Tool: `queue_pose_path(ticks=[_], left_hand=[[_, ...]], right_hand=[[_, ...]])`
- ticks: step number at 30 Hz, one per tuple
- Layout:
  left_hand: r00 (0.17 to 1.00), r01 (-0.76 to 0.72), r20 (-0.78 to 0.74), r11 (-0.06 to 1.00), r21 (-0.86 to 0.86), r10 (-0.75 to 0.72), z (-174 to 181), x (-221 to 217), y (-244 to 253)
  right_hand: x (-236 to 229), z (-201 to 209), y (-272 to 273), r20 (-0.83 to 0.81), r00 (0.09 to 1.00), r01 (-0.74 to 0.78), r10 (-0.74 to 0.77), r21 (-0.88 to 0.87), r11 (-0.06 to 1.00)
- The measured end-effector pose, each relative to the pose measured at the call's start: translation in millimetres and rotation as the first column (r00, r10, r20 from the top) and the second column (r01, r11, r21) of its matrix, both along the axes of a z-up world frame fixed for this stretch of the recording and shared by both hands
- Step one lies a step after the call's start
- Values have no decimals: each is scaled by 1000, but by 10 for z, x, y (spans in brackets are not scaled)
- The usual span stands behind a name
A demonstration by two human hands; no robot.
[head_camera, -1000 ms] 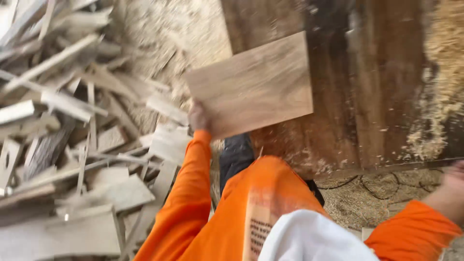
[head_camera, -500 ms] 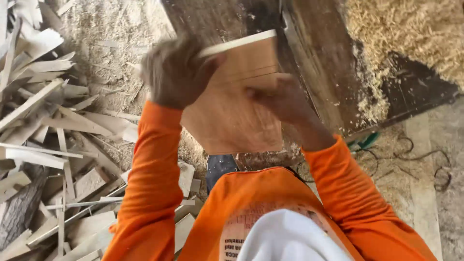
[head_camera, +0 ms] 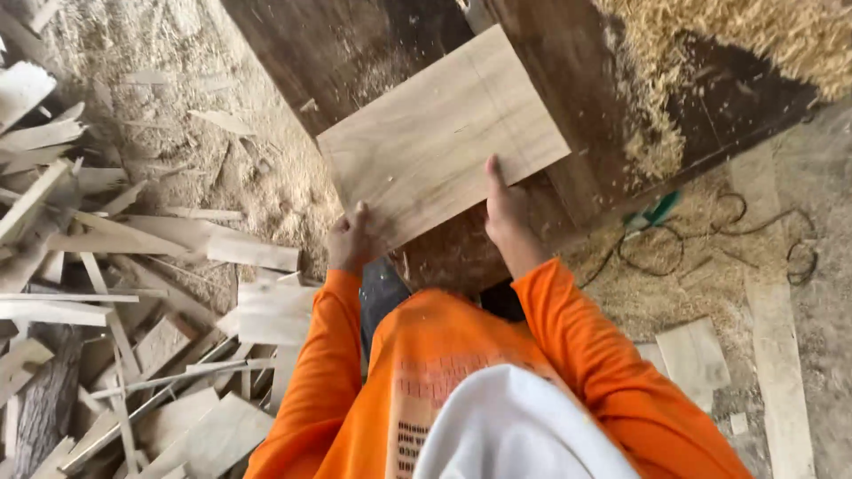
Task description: Cut a wood plank on a table saw.
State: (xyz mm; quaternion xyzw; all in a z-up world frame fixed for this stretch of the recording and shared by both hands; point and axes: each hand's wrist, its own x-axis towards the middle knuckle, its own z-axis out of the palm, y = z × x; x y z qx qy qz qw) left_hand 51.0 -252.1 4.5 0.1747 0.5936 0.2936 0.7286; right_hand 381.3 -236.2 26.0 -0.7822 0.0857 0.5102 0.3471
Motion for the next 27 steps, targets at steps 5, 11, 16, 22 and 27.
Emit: queue_pose_path(ticks=[5, 11, 16, 22, 27], left_hand=[[440, 258, -881, 964, -60, -172, 69, 48, 429], [338, 326, -940, 933, 155, 38, 189, 240, 598], [304, 324, -951, 944, 57, -47, 309, 385, 881], [312, 302, -950, 950, 73, -27, 383, 426, 1197], [268, 277, -963, 960, 42, -35, 409, 420, 1392]], right_hand=[[481, 456, 168, 598, 680, -690, 423, 328, 645], [710, 471, 560, 413, 756, -654, 507, 457, 603], [811, 91, 763, 370, 851, -524, 371, 568, 635], [848, -6, 1018, 332, 875, -483, 352, 615, 623], [832, -69, 1181, 278, 903, -428, 328, 654, 624]])
